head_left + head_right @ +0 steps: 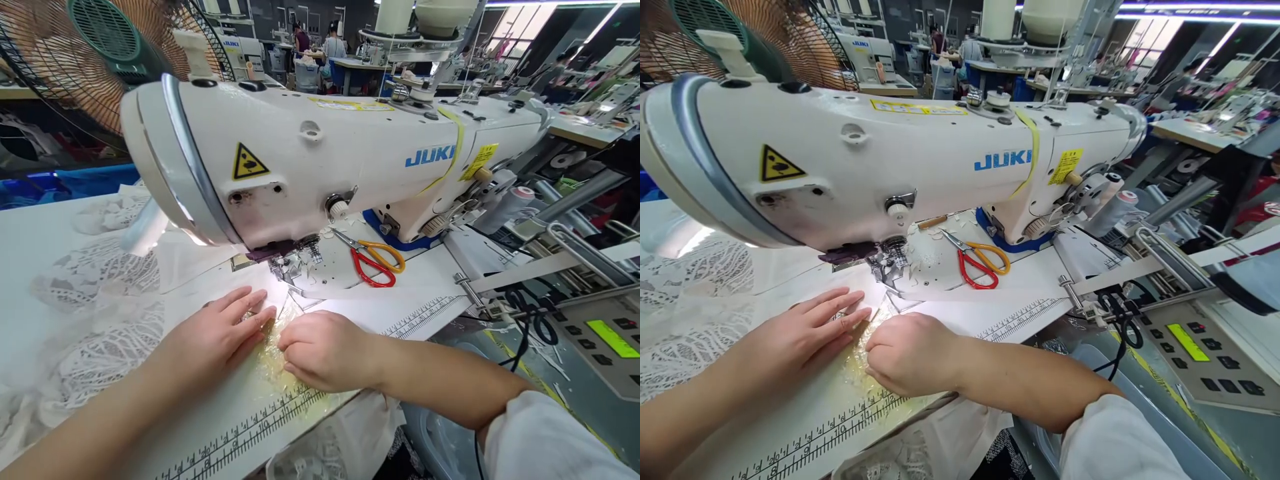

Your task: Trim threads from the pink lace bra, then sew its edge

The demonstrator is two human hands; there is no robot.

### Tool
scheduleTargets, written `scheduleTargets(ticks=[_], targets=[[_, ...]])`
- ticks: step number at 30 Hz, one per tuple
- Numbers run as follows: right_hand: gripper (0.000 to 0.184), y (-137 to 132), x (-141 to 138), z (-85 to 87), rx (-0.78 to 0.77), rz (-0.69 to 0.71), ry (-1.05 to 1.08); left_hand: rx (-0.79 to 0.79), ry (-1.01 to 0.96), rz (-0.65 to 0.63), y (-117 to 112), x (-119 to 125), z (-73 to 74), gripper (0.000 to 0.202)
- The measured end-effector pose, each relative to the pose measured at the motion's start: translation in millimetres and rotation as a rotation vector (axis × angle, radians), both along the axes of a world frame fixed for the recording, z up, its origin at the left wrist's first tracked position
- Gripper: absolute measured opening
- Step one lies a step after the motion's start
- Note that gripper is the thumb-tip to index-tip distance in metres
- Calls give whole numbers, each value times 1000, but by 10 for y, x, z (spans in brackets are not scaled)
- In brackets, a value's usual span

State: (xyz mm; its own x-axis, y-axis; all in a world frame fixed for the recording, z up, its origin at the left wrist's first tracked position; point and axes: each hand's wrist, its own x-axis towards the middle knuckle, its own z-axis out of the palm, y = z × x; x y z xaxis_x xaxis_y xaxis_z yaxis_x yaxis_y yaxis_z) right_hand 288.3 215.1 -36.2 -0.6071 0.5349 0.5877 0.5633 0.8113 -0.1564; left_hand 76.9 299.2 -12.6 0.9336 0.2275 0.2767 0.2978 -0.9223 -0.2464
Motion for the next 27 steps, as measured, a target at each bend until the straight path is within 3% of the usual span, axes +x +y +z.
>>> scheduleTargets(ticks=[14,19,27], targets=[[27,6,1,-16,-90,11,16,-93,8,-45,329,-75,65,44],[26,-1,6,-4,-125,17,-5,-178,-22,-27,372,-115,-3,43],[23,-18,-2,4,-172,29,49,-163,30,-74,387,-129,-15,42]])
